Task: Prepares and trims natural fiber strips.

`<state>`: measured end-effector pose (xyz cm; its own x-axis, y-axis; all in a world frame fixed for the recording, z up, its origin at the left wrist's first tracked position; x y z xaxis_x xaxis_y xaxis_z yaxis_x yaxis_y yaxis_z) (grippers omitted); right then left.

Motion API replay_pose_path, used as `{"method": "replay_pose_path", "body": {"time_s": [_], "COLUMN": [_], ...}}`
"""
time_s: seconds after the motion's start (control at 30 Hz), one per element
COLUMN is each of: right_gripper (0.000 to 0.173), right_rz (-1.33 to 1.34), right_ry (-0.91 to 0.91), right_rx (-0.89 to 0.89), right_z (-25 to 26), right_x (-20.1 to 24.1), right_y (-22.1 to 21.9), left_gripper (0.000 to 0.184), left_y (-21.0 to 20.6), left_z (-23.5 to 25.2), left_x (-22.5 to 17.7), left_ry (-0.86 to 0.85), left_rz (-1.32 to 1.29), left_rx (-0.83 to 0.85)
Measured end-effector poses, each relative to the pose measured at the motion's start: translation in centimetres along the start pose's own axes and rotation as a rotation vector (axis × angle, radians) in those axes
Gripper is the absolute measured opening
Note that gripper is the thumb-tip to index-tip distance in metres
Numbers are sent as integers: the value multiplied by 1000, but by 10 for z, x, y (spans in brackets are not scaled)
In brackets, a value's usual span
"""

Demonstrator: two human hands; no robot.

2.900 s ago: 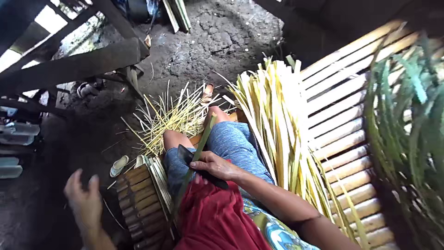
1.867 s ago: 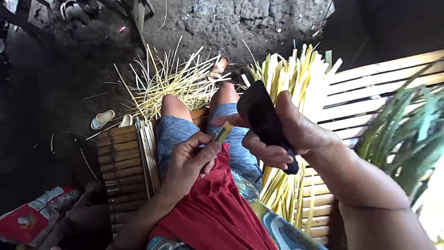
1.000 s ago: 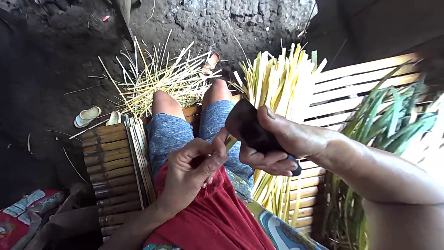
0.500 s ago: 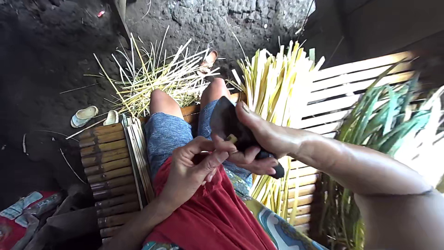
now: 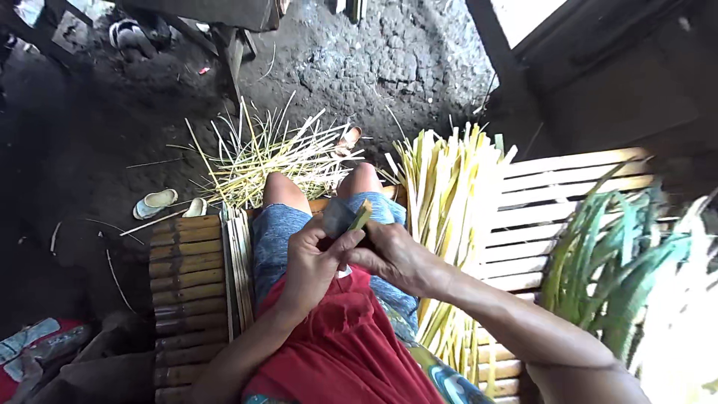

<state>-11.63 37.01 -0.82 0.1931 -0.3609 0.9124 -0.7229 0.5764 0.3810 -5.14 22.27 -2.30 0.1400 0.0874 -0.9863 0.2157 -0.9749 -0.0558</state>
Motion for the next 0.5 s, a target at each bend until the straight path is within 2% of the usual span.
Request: {"method": "replay_pose_path", "body": {"time_s": [0.03, 0.07, 0.17, 0.2, 0.23, 0.27, 0.3, 0.4, 0.5], "right_gripper": [57, 56, 38, 36, 35, 35, 36, 33, 31], "right_rz": [15, 93, 288, 276, 262, 251, 249, 262, 230], "right_ry": [-5, -9, 116, 179, 236, 280, 298, 311, 360], "right_rx": [34, 45, -110, -196, -271, -330, -378, -458, -500], "right_z": [1, 3, 8, 11, 13, 16, 16, 10, -2], "right_x": [-3, -5, -10, -11, -12, -13, -14, -16, -13], "right_y": [-4, -4, -13, -18, -21, -21, -19, -13, -8], "left_gripper": [3, 12, 74, 79, 70, 51, 48, 43, 51], "left_y": [5, 12, 18, 11, 3, -7, -17, -37, -36], "left_z": [4, 9, 34, 41, 44, 47, 52, 60, 70], "left_x": [1, 3, 10, 11, 7, 2, -3, -8, -4], "left_ry": [-40, -90, -155, -128, -92, -22, 40, 143, 153], "left_rz": [38, 79, 70, -27, -129, -225, -341, -522, -459], "left_rx": [30, 95, 343, 416, 464, 476, 502, 461, 351]}}
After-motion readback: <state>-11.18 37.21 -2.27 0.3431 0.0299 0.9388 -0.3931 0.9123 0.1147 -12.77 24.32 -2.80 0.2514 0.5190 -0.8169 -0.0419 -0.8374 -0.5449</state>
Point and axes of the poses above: each hand's wrist, its own z-axis towards the middle knuckle, its own y-axis out of the back of the hand, x = y × z, the point moved 3 cm from there along z, towards the middle knuckle, and after that the axes turned 11 degrees about z, right-handed, at the moved point
